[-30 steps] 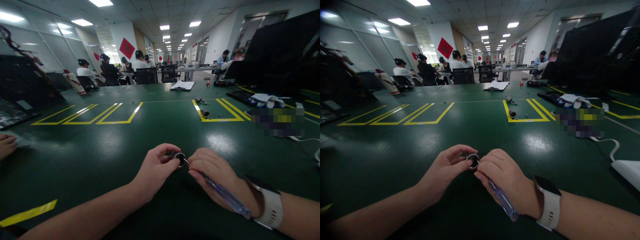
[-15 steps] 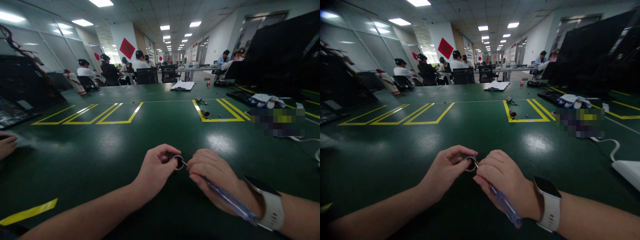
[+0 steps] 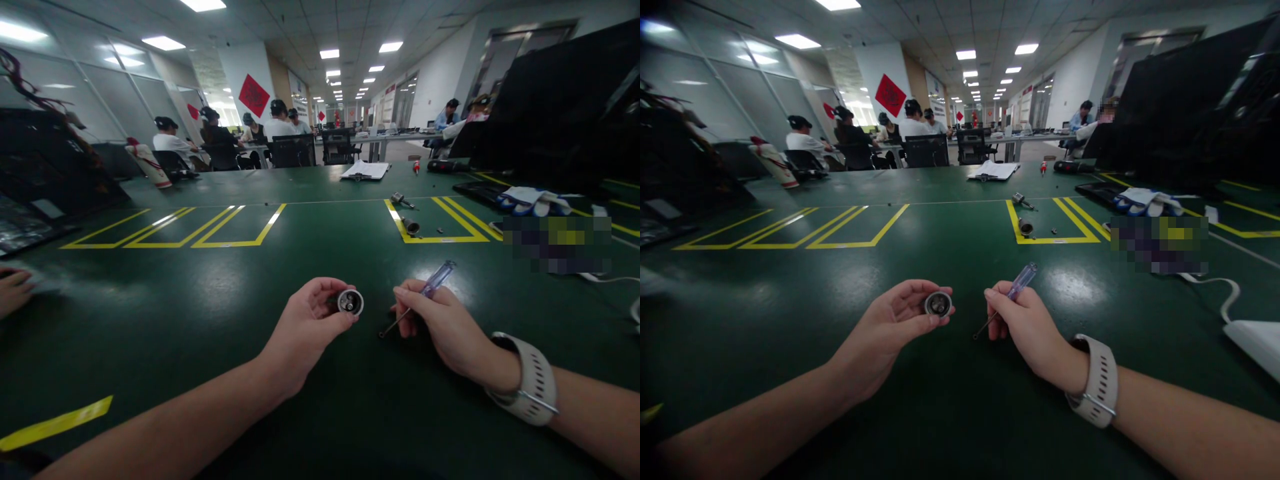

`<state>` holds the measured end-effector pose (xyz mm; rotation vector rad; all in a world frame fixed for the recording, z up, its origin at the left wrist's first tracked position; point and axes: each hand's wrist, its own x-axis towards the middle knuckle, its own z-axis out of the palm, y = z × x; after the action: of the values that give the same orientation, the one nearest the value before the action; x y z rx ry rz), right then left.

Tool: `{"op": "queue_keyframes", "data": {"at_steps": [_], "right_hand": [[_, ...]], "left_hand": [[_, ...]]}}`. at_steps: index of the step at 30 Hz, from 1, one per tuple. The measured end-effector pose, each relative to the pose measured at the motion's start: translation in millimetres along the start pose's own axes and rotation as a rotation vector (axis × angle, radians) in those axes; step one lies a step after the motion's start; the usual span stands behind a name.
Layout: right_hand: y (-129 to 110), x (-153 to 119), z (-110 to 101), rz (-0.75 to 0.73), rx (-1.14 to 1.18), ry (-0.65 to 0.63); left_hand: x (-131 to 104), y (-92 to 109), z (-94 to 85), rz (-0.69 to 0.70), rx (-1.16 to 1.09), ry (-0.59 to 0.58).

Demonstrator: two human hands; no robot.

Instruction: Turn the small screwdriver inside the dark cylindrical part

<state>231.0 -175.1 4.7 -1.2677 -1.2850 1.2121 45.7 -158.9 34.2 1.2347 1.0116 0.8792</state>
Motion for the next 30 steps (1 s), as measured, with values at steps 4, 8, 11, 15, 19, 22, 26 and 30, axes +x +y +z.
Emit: {"op": "queue_keyframes", "data": {"at_steps": [4, 8, 11, 15, 19, 22, 26, 30], "right_hand": [[-1.5, -2.4, -0.3, -0.031, -0.11, -0.026], [-5.5, -4.9, 1.4, -0.07, -0.269, -0.027], [-7.7, -6.6, 3.5, -0.127, -0.358, -0.025], [-6.4, -9.1, 4.6, -0.206, -0.376, 0.007], [-3.6, -16.3, 1.5, -0.382, -0.264, 0.091], [-5.1, -24.4, -0.1, -0.597, -0.271, 0.066], [-10.7, -30.7, 4.5, -0.804, -0.387, -0.056], [-14.0, -29.3, 11.7, -0.847, -0.547, -0.083]], "left_hand": [[-0.8, 1.3, 0.4, 0.001, 0.004, -0.016], [-1.1, 1.5, 0.3, 0.018, 0.0, -0.018], [-1.0, 1.6, 0.4, 0.016, 0.008, -0.027], [-0.8, 2.1, 0.1, 0.01, 0.0, -0.024], [-0.7, 2.9, 0.4, 0.008, 0.005, -0.019], [-1.4, 3.1, 2.3, 0.02, 0.014, -0.01], [-3.3, 2.0, 5.5, 0.021, 0.039, 0.0], [-5.0, -0.6, 6.6, 0.033, 0.091, -0.027]]}}
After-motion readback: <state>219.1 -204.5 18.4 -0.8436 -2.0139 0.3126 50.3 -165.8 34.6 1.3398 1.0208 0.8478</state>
